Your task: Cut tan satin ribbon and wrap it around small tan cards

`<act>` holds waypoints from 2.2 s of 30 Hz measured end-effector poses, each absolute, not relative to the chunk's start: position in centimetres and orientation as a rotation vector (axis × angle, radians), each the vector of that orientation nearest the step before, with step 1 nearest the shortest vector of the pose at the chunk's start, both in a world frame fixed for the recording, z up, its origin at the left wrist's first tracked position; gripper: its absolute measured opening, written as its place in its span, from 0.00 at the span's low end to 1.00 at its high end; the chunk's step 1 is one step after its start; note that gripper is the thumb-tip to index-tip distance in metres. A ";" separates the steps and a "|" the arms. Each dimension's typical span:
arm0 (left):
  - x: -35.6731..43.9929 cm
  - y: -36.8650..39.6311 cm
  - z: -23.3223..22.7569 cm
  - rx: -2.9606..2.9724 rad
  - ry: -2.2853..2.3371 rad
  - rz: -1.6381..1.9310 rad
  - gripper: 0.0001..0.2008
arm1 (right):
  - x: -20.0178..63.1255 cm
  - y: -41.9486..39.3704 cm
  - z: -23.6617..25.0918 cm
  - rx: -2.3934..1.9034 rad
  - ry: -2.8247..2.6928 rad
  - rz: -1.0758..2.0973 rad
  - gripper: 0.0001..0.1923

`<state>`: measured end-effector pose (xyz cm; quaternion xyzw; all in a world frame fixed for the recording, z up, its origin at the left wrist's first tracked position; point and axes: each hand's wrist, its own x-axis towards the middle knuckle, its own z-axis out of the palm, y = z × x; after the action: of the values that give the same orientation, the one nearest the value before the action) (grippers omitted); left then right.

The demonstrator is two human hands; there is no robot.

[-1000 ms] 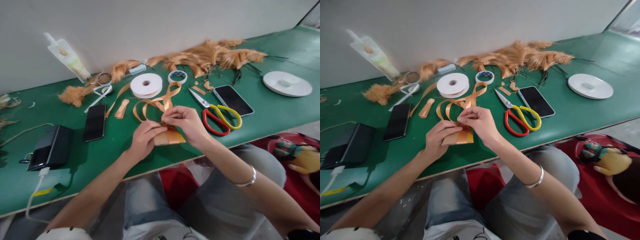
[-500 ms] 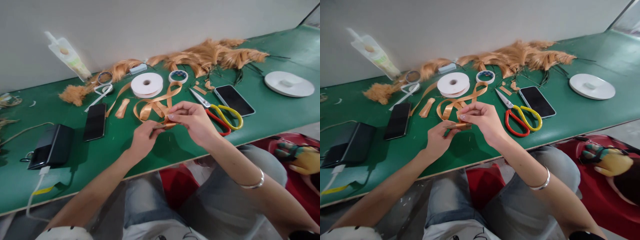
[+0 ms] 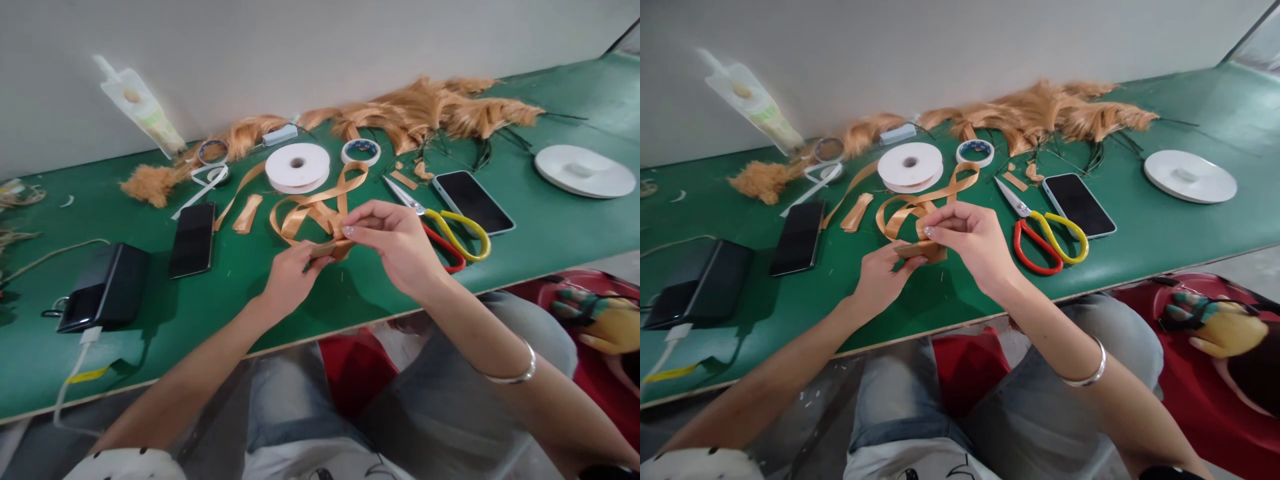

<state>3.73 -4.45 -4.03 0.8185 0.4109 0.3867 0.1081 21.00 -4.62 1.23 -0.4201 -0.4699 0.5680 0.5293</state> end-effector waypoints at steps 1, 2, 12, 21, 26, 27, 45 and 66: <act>3.7 -4.4 -4.0 2.401 1.224 1.118 0.06 | 21.0 -4.7 1.2 -1.009 -1.143 1.332 0.03; 3.7 -4.4 -4.0 2.394 1.235 1.103 0.07 | 21.0 -4.7 1.3 -1.014 -1.162 1.311 0.02; 3.7 -4.3 -3.9 2.147 1.298 1.064 0.07 | 20.8 -4.8 1.4 -1.002 -1.287 1.209 0.03; 3.6 -5.1 -3.3 1.924 1.220 1.034 0.24 | 20.9 -4.2 0.9 -1.032 -1.248 1.101 0.05; 3.3 -4.8 -3.9 2.089 1.167 1.386 0.14 | 21.2 -3.6 0.4 -1.059 -1.031 1.336 0.10; 3.2 -4.6 -4.1 2.215 1.146 1.435 0.15 | 21.2 -3.7 0.3 -1.065 -1.000 1.390 0.10; 3.2 -4.4 -4.4 2.421 0.931 1.389 0.08 | 21.1 -4.0 1.1 -1.000 -1.098 1.482 0.08; 3.6 -4.2 -4.2 2.364 1.236 1.269 0.07 | 21.8 -4.5 2.0 -0.905 -1.232 1.295 0.05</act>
<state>3.55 -4.22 -4.17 0.7968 0.4164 0.4277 0.0937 21.78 -4.46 1.98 -0.3804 -0.5180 0.5446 0.5389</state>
